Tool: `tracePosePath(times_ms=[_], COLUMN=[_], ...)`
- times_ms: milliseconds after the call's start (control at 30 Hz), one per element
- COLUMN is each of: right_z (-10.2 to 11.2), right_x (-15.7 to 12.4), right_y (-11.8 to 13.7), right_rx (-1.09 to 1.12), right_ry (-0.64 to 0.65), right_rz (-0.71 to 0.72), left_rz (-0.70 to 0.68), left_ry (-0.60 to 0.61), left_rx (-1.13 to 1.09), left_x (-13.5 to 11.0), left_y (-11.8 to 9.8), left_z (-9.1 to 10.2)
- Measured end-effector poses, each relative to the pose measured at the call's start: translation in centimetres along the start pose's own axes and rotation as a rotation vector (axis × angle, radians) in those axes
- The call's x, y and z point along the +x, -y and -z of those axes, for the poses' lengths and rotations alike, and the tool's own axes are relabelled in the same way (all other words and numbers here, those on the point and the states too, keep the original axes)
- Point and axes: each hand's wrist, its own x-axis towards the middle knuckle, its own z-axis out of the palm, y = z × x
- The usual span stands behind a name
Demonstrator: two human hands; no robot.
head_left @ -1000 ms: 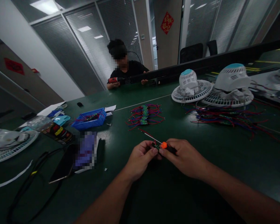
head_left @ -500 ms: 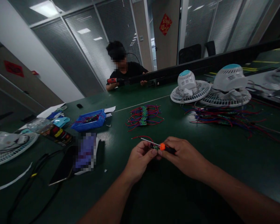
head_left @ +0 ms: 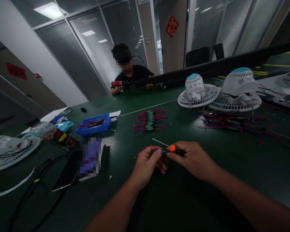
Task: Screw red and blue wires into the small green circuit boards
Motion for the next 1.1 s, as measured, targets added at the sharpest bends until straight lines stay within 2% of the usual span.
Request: tracePosePath(times_ms=[67,133,200,267,300,367,433,500,600,833,1100], right_z=[0.0,0.1,0.4,0.6,0.7,0.7,0.5,0.1,-0.5,-0.7,-1.1], right_x=[0.0,0.0,-0.1,-0.4,-0.5,-0.8,-0.9,-1.1,-1.4,-1.7,-1.6], right_y=[-0.1,0.0,0.4,0.8,1.1,1.4,1.6,1.7,1.9,2.6,2.2], right_rx=[-0.019,-0.027,-0.020,0.004,0.018,0.019,-0.037,-0.116,-0.184,-0.211,-0.211], right_ry=[-0.010,-0.046,-0.136,-0.220,-0.220,-0.123,-0.007,0.035,0.026,0.043,0.077], right_rz=[0.026,0.044,-0.003,-0.099,-0.130,-0.123,-0.073,-0.028,0.023,0.036,-0.007], left_rz=[0.053,0.022,-0.085,-0.193,-0.210,-0.250,-0.274,-0.287,-0.311,-0.342,-0.343], left_ry=[0.046,0.014,-0.133,-0.329,-0.383,-0.445,-0.449,-0.426,-0.404,-0.403,-0.400], left_rx=[0.031,0.028,-0.001,-0.032,-0.037,-0.041,-0.037,-0.010,0.047,0.080,0.090], left_x=[0.1,0.4,0.9,1.5,1.8,2.3,2.5,2.4,2.1,1.6,1.5], left_y=[0.1,0.1,-0.1,-0.4,-0.6,-1.0,-1.2,-1.2,-1.1,-1.1,-1.1], left_z=[0.2,0.6,1.2,2.0,2.4,3.1,3.5,3.4,3.0,2.6,2.4])
